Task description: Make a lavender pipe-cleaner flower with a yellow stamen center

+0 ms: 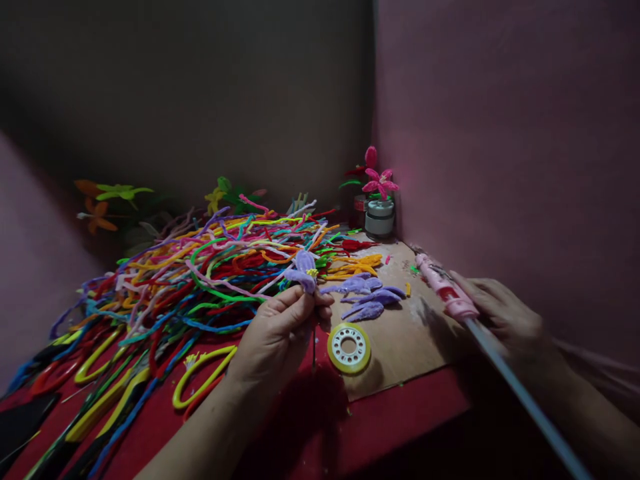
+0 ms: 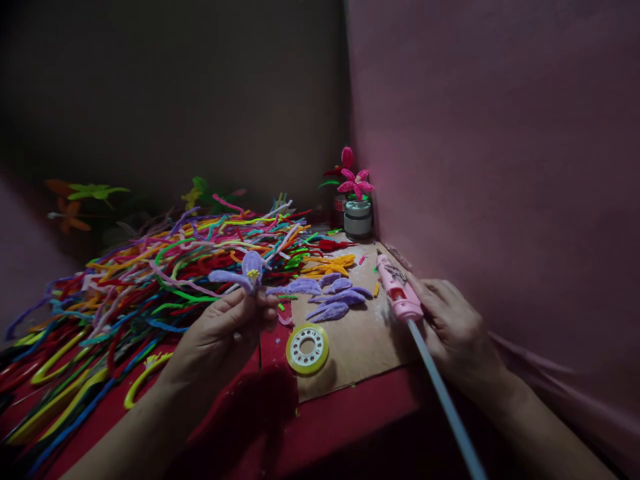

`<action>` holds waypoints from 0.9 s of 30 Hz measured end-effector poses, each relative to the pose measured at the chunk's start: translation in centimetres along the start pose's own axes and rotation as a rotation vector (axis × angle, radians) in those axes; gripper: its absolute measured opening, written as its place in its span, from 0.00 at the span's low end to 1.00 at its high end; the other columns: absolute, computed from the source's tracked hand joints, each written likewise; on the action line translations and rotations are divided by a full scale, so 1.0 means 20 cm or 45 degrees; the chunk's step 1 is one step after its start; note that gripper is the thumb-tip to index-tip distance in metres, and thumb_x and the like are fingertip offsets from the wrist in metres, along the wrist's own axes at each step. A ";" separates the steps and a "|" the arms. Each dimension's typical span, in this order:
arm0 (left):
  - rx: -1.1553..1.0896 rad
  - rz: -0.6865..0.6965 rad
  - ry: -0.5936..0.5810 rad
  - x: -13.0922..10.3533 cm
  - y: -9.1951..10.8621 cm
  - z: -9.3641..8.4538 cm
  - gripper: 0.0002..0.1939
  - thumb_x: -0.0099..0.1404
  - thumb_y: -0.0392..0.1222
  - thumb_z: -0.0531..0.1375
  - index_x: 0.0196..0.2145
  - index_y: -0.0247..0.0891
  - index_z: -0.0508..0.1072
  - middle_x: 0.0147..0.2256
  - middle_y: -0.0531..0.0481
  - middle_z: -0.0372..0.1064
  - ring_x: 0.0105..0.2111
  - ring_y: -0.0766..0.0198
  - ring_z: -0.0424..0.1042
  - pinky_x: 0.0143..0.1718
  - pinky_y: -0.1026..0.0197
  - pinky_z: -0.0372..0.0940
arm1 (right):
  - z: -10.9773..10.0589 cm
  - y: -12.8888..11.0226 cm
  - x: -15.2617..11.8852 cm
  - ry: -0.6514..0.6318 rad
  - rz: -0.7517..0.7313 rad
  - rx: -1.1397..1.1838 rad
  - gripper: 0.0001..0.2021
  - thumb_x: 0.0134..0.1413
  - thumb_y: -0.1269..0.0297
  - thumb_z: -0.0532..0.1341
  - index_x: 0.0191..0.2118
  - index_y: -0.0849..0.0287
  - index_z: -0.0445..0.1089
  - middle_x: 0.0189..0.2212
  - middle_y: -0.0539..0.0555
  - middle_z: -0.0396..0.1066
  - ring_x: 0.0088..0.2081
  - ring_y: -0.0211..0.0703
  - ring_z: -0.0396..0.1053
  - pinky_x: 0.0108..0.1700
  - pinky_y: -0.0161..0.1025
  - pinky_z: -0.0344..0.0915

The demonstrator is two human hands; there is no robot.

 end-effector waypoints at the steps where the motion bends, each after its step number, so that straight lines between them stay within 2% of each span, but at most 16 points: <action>1: -0.007 -0.008 -0.009 0.00 0.00 0.00 0.07 0.48 0.36 0.66 0.26 0.30 0.75 0.25 0.47 0.72 0.23 0.70 0.68 0.26 0.69 0.63 | 0.03 0.02 0.00 -0.055 -0.043 -0.079 0.21 0.54 0.68 0.52 0.55 0.60 0.58 0.39 0.60 0.66 0.41 0.51 0.65 0.41 0.46 0.66; 7: -0.048 -0.029 -0.016 0.00 0.00 0.00 0.07 0.48 0.36 0.66 0.26 0.30 0.74 0.25 0.47 0.72 0.24 0.69 0.68 0.26 0.68 0.64 | 0.20 0.16 0.00 -0.367 -0.038 -0.494 0.21 0.52 0.72 0.49 0.53 0.69 0.59 0.34 0.62 0.65 0.36 0.52 0.62 0.34 0.45 0.65; 9: -0.074 -0.031 -0.012 0.00 0.00 0.00 0.06 0.48 0.35 0.66 0.25 0.30 0.74 0.26 0.47 0.72 0.24 0.69 0.68 0.27 0.68 0.64 | 0.21 0.18 0.00 -0.441 -0.028 -0.486 0.21 0.52 0.72 0.49 0.53 0.70 0.59 0.33 0.62 0.65 0.36 0.51 0.62 0.34 0.44 0.65; 12: -0.101 -0.049 -0.046 0.00 -0.01 0.00 0.06 0.48 0.35 0.66 0.24 0.30 0.74 0.25 0.47 0.71 0.24 0.69 0.68 0.26 0.69 0.63 | 0.17 0.16 0.03 -0.502 -0.016 -0.391 0.22 0.51 0.71 0.50 0.53 0.66 0.59 0.34 0.61 0.65 0.36 0.50 0.63 0.36 0.45 0.66; 14: -0.103 -0.064 -0.073 0.00 -0.01 0.00 0.05 0.50 0.36 0.65 0.25 0.30 0.74 0.24 0.48 0.71 0.24 0.69 0.68 0.26 0.69 0.63 | 0.11 0.08 0.06 -0.418 -0.002 -0.343 0.22 0.51 0.70 0.51 0.53 0.63 0.60 0.38 0.62 0.65 0.39 0.52 0.63 0.39 0.49 0.65; 15: -0.103 -0.069 -0.081 -0.01 -0.01 0.00 0.05 0.50 0.36 0.65 0.25 0.30 0.74 0.25 0.48 0.71 0.24 0.69 0.68 0.26 0.69 0.63 | 0.07 0.03 0.07 -0.306 0.038 -0.306 0.21 0.51 0.68 0.52 0.53 0.62 0.60 0.39 0.62 0.65 0.41 0.54 0.62 0.41 0.51 0.64; 17: -0.106 -0.078 -0.094 -0.01 -0.02 0.00 0.05 0.50 0.36 0.65 0.25 0.30 0.74 0.26 0.47 0.71 0.24 0.69 0.68 0.27 0.68 0.63 | 0.03 -0.11 0.10 -0.127 0.127 -0.021 0.21 0.54 0.66 0.52 0.54 0.58 0.58 0.41 0.60 0.65 0.43 0.51 0.64 0.43 0.50 0.65; 19: -0.113 -0.093 -0.114 -0.02 -0.04 0.00 0.05 0.51 0.36 0.65 0.25 0.30 0.74 0.27 0.47 0.71 0.24 0.70 0.68 0.27 0.68 0.64 | 0.05 -0.26 0.12 -0.103 0.179 0.388 0.26 0.53 0.64 0.56 0.58 0.56 0.51 0.43 0.58 0.65 0.42 0.46 0.66 0.44 0.45 0.67; 21: -0.125 -0.108 -0.137 -0.02 -0.04 0.00 0.05 0.51 0.36 0.64 0.25 0.30 0.74 0.27 0.48 0.71 0.24 0.70 0.68 0.27 0.68 0.63 | 0.09 -0.40 0.14 -0.101 0.129 0.630 0.33 0.49 0.64 0.61 0.59 0.55 0.47 0.45 0.57 0.65 0.42 0.44 0.67 0.44 0.42 0.68; 24: -0.140 -0.119 -0.160 -0.03 -0.04 0.01 0.04 0.51 0.35 0.64 0.25 0.31 0.74 0.26 0.48 0.71 0.24 0.70 0.68 0.27 0.69 0.64 | 0.12 -0.50 0.17 0.099 0.102 0.750 0.21 0.50 0.68 0.60 0.51 0.55 0.57 0.40 0.54 0.68 0.37 0.41 0.69 0.39 0.38 0.69; 27: -0.139 -0.152 -0.206 -0.04 -0.04 0.02 0.05 0.52 0.37 0.64 0.25 0.31 0.73 0.26 0.47 0.71 0.23 0.70 0.68 0.23 0.70 0.64 | 0.10 -0.52 0.20 0.182 0.031 0.748 0.11 0.51 0.74 0.58 0.41 0.54 0.64 0.31 0.49 0.70 0.32 0.38 0.69 0.35 0.35 0.69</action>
Point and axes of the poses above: each hand's wrist, its own x-axis towards the middle knuckle, its own z-axis out of the palm, y = z × x, the point moved 4 cm from there along x, towards the middle knuckle
